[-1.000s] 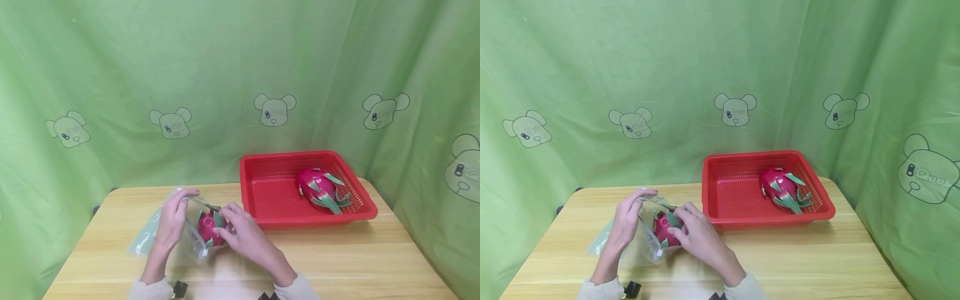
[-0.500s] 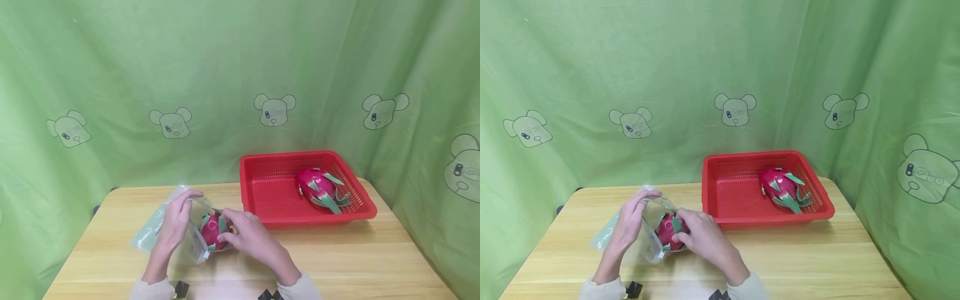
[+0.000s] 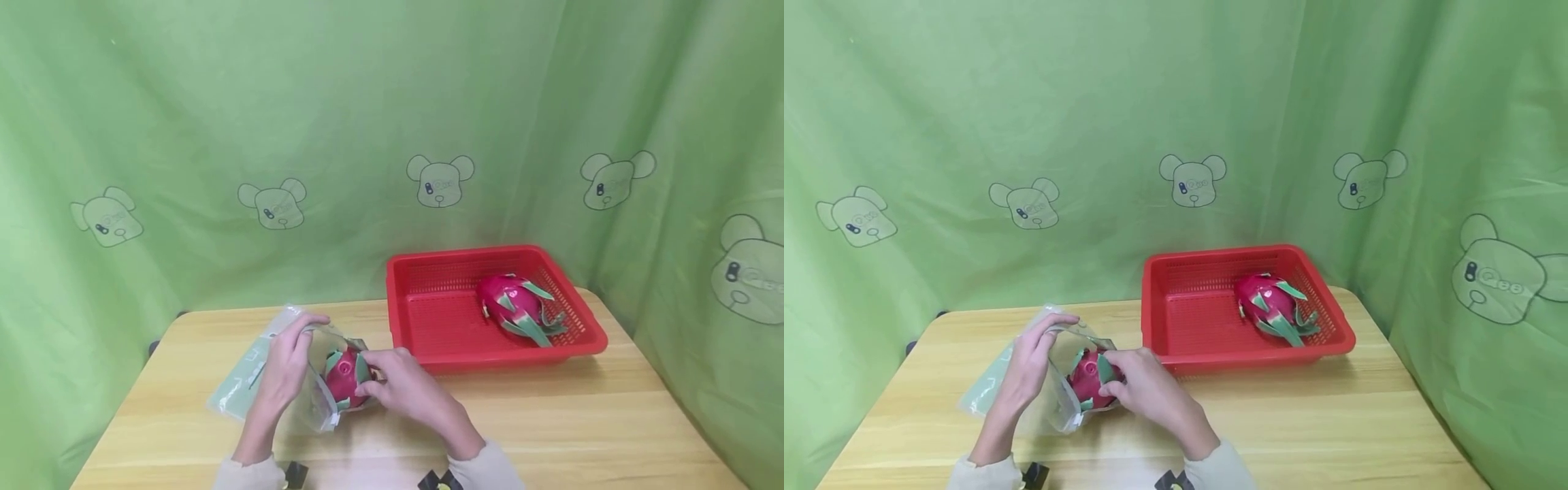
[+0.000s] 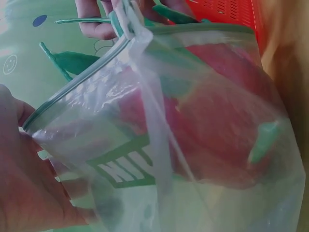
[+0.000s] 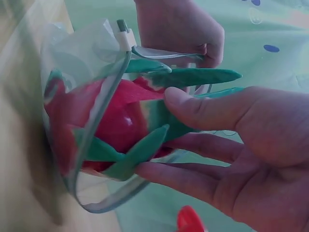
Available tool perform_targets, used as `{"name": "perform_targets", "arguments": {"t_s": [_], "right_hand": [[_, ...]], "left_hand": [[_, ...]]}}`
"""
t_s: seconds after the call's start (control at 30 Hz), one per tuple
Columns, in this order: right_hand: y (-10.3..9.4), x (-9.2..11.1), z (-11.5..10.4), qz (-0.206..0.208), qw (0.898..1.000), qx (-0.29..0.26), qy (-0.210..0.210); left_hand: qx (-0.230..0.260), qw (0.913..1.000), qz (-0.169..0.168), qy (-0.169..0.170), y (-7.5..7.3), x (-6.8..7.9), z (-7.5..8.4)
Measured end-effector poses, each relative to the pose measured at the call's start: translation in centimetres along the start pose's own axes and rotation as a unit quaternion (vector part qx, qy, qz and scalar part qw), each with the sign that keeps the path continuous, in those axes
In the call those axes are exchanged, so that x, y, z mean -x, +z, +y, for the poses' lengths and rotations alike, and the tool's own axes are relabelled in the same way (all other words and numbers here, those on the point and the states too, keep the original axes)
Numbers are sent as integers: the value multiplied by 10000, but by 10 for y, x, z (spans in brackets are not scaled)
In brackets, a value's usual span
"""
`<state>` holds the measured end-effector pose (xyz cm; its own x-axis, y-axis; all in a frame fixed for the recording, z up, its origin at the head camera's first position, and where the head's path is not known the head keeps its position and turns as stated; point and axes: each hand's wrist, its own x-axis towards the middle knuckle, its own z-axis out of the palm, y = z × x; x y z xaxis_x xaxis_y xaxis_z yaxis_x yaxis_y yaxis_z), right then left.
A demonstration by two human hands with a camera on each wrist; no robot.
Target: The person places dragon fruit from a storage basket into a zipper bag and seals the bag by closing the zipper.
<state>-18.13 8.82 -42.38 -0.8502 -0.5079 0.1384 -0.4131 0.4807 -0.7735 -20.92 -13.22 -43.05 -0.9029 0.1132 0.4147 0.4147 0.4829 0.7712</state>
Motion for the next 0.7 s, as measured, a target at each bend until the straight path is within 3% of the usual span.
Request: {"name": "perform_targets", "arguments": {"t_s": [0.2,0.37,0.5,0.7], "right_hand": [[10,-6,8,908,9943,-559,30],[13,-11,12,1698,9749,-1420,226],[14,-13,13,1666,9583,-2274,469],[22,-16,15,1255,9472,-2842,791]], "left_hand": [[-85,9998,-61,-174,0,0,-4],[-87,9993,-97,-362,-1,-4,-3],[27,9988,-72,-477,-3,-5,-2],[61,9985,37,-547,-3,-3,-5]]}}
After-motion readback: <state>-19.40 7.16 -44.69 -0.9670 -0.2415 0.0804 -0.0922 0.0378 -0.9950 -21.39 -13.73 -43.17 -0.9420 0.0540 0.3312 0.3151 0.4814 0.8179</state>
